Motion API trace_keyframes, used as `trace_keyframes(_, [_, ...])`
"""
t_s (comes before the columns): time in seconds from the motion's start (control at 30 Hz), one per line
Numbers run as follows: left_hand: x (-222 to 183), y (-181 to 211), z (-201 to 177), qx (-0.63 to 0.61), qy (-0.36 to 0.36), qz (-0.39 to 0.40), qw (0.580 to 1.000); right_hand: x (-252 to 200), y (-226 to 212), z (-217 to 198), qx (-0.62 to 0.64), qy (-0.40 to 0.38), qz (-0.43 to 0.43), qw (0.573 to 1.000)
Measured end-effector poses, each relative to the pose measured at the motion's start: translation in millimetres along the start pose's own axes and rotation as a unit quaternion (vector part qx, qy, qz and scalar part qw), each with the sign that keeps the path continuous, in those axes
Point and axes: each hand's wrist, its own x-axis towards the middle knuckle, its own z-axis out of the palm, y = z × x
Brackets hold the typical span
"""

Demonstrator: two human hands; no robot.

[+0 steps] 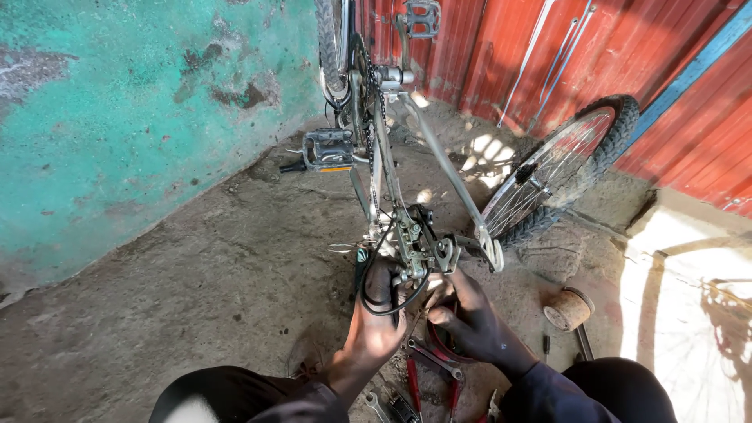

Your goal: Repairing and cleaning a bicycle derailleur and chain using a screwdriver and cleaning solution

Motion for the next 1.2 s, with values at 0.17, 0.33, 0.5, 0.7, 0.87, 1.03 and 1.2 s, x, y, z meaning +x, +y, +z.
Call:
trace_keyframes(0.17, [-6.1, -9.9, 8.3, -0.018, 0.013, -0.024, 0.999, 3.4, 6.2, 13.6, -0.005, 0.082, 0.043, 0.996])
trace_keyframes(0.33, [-9.4, -18.9, 8.6, -0.029, 0.022, -0.042, 0.998, 25.5, 37.4, 13.7, 0.061, 0.132, -0.011, 0.989])
trace_keyframes(0.5, [6.9, 9.8, -9.2, 0.007, 0.001, 0.003, 1.0, 38.1, 76.5, 14.7, 0.058, 0.147, -0.046, 0.986])
trace_keyframes(0.7, [-10.4, -33.7, -21.5, 0.143, -0.103, -0.028, 0.984, 42.3, 129.1, 35.3, 0.347, 0.104, -0.009, 0.932])
trace_keyframes(0.87, [-15.4, -45.8, -22.5, 0.255, -0.158, -0.019, 0.954, 42.6, 122.4, 29.8, 0.305, 0.135, 0.007, 0.943])
trace_keyframes(1.03, [-11.2, -44.0, -14.3, 0.195, -0.102, 0.001, 0.976, 45.1, 113.8, 35.2, 0.352, 0.135, -0.049, 0.925])
trace_keyframes(1.2, [8.6, -7.5, -10.5, 0.082, -0.069, 0.011, 0.994, 44.1, 111.2, 36.9, 0.363, 0.151, -0.053, 0.918])
